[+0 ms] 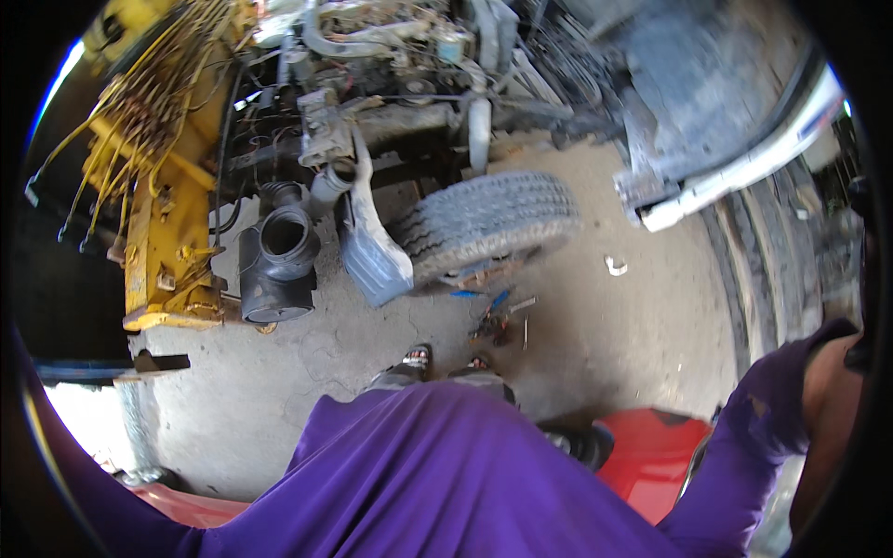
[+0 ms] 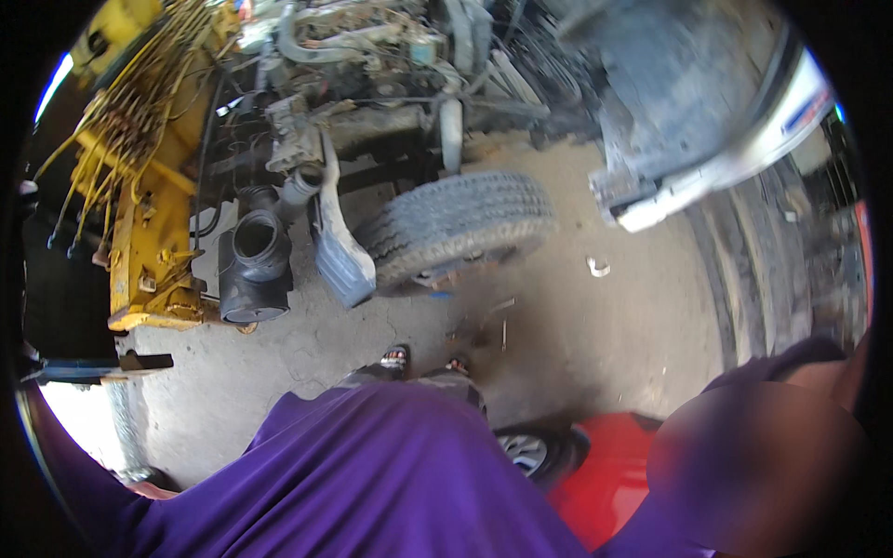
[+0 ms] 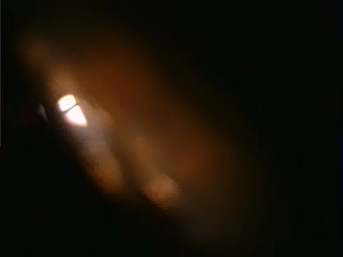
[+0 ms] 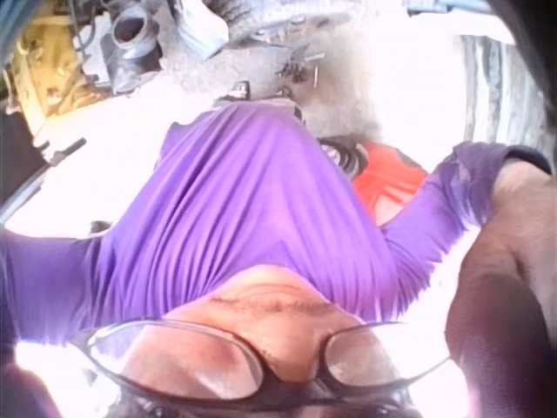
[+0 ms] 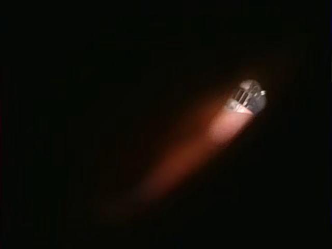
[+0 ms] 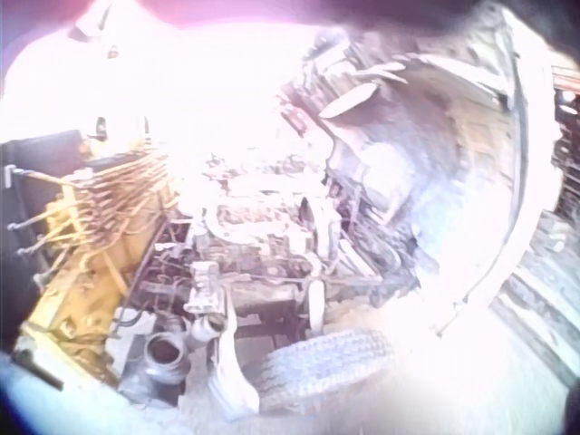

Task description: The person works on a vehicle's engine bay, stripping and twisting wires, then uses a screwdriver on a tire. The person moves around the vehicle and walks into a workshop area.

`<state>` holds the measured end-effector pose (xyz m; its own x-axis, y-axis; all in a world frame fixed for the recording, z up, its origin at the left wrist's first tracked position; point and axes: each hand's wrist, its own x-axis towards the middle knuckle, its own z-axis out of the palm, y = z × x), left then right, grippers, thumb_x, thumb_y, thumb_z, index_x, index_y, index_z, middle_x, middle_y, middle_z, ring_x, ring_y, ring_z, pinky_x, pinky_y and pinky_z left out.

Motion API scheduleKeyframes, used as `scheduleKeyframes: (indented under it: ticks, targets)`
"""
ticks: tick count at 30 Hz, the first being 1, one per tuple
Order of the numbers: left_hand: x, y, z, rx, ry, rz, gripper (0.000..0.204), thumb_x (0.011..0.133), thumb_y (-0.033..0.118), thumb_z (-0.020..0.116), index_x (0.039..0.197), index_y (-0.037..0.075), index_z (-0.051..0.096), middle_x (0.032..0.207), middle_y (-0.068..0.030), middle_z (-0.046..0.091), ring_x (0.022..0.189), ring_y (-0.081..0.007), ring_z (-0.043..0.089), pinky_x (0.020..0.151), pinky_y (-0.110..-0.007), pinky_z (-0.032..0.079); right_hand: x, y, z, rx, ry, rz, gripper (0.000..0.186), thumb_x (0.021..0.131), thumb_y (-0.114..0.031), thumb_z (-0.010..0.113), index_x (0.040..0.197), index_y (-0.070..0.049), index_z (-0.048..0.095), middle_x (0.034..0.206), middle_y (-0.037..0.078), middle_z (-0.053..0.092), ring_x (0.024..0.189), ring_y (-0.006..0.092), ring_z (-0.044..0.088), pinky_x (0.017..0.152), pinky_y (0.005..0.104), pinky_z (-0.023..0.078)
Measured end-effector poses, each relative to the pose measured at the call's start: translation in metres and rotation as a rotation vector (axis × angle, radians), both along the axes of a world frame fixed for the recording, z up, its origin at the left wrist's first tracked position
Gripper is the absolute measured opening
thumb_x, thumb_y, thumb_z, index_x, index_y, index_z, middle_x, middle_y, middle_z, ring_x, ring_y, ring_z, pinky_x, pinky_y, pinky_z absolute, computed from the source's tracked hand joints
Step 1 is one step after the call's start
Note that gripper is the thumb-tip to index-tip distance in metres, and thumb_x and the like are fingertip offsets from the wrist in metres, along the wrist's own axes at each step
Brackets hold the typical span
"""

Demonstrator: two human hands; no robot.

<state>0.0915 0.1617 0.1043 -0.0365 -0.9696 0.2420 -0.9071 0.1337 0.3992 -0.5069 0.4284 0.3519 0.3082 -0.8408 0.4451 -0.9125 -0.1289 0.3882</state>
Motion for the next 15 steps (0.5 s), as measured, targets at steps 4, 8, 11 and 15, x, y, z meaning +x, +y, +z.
scheduleKeyframes:
  ticks: [4, 8, 11, 15]
  targets:
    - [-0.004, 0.037, -0.005, -0.011, 0.045, 0.062, 0.028, 0.098, 0.023, 0.058, 0.115, 0.004, 0.07, 0.112, -0.0109, 0.07, 0.102, -0.0237, 0.066, 0.092, -0.036, 0.051, -0.013, -0.05, -0.017, 0.002, -0.024, 0.103, 0.02, 0.097, -0.015, 0.052, 0.109, -0.002, 0.059, 0.102, 0.014, 0.061, 0.085, 0.0211, 0.061, 0.074, 0.0334, 0.052]
    - [0.002, 0.074, -0.011, 0.002, 0.07, 0.155, 0.027, 0.098, 0.022, 0.057, 0.114, 0.004, 0.07, 0.111, -0.0107, 0.07, 0.101, -0.0233, 0.066, 0.091, -0.035, 0.051, -0.002, -0.135, -0.038, 0.031, -0.081, 0.278, 0.02, 0.097, -0.016, 0.052, 0.11, -0.002, 0.059, 0.101, 0.014, 0.06, 0.084, 0.0207, 0.06, 0.073, 0.0331, 0.052]
    - [0.005, 0.107, 0.001, -0.015, 0.059, 0.244, 0.027, 0.098, 0.022, 0.057, 0.113, 0.004, 0.07, 0.11, -0.0106, 0.07, 0.1, -0.023, 0.066, 0.091, -0.035, 0.051, 0.017, -0.205, -0.059, 0.069, -0.16, 0.482, 0.021, 0.097, -0.016, 0.051, 0.11, -0.002, 0.059, 0.101, 0.014, 0.06, 0.084, 0.0205, 0.06, 0.073, 0.033, 0.052]
    - [0.014, 0.143, 0.015, -0.092, 0.056, 0.318, 0.027, 0.098, 0.022, 0.056, 0.112, 0.004, 0.071, 0.109, -0.0103, 0.07, 0.099, -0.0226, 0.066, 0.09, -0.035, 0.051, 0.085, -0.273, -0.078, 0.116, -0.238, 0.741, 0.021, 0.098, -0.017, 0.051, 0.11, -0.001, 0.059, 0.1, 0.013, 0.06, 0.083, 0.0201, 0.06, 0.073, 0.0328, 0.052]
